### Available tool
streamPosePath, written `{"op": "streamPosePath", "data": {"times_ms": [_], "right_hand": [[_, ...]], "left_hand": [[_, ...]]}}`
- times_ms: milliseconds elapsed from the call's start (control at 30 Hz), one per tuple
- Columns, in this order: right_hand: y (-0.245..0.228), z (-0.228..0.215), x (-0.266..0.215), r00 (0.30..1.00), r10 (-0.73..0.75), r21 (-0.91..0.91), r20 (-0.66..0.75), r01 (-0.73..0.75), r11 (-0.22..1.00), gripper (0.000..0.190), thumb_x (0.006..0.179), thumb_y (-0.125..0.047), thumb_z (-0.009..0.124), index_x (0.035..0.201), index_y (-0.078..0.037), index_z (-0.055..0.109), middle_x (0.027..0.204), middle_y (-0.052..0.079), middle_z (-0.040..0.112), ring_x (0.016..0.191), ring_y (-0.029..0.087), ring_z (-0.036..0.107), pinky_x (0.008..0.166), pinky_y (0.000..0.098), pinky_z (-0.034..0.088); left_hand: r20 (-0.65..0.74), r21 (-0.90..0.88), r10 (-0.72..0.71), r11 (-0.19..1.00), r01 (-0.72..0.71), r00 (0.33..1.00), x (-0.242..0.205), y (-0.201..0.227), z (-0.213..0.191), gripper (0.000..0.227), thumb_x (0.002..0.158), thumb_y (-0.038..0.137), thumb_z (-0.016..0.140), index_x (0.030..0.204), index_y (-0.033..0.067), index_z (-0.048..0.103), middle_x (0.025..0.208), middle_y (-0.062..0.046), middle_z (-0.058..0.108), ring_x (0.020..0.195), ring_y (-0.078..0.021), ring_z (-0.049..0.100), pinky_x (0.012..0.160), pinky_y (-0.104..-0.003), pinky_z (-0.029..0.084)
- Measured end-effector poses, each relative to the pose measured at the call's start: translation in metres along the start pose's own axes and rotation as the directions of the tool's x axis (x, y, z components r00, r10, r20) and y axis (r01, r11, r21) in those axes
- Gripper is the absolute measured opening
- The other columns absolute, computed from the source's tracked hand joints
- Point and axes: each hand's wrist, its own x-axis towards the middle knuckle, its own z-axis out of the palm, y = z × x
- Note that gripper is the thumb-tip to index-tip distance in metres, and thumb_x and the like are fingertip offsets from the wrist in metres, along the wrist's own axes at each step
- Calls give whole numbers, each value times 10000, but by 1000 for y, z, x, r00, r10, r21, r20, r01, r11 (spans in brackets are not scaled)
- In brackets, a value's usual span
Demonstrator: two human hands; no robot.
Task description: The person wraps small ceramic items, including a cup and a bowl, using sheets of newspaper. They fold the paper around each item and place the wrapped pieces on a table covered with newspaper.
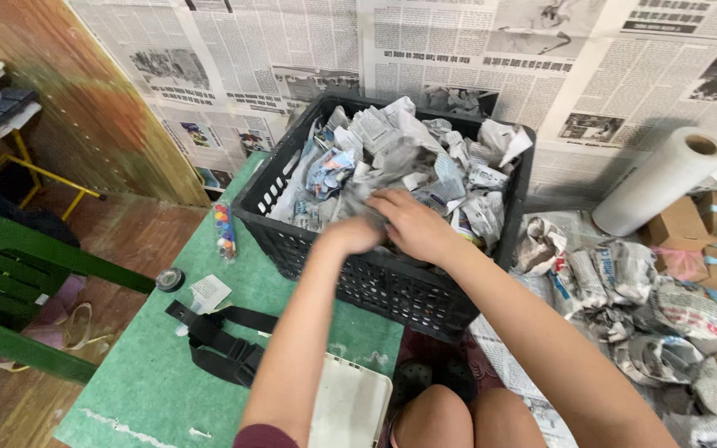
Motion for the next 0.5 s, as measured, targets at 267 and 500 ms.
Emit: {"op": "streamPosePath", "data": {"times_ms": [267,500], "right_hand": [[62,23,34,726,432,-393,535,-238,888,628,796,-529,804,1277,-139,702,1517,143,445,1376,439,391,1100,542,379],[68,25,18,717,520,-410,463,-347,844,443,724,-569,819,993,-218,808,1331,70,571,1243,356,547,1031,500,493]], "left_hand": [[-236,-237,-16,971,-41,972,-37,-14,-25,391,905,312,601,1239,139,709,1212,-146,725,1124,-321,684,980,-444,521],[-344,-80,-605,781,619,718,-46,-98,-63,596,864,416,733,1349,87,619,1463,-188,546,1340,-354,545,1083,-468,464]]}}
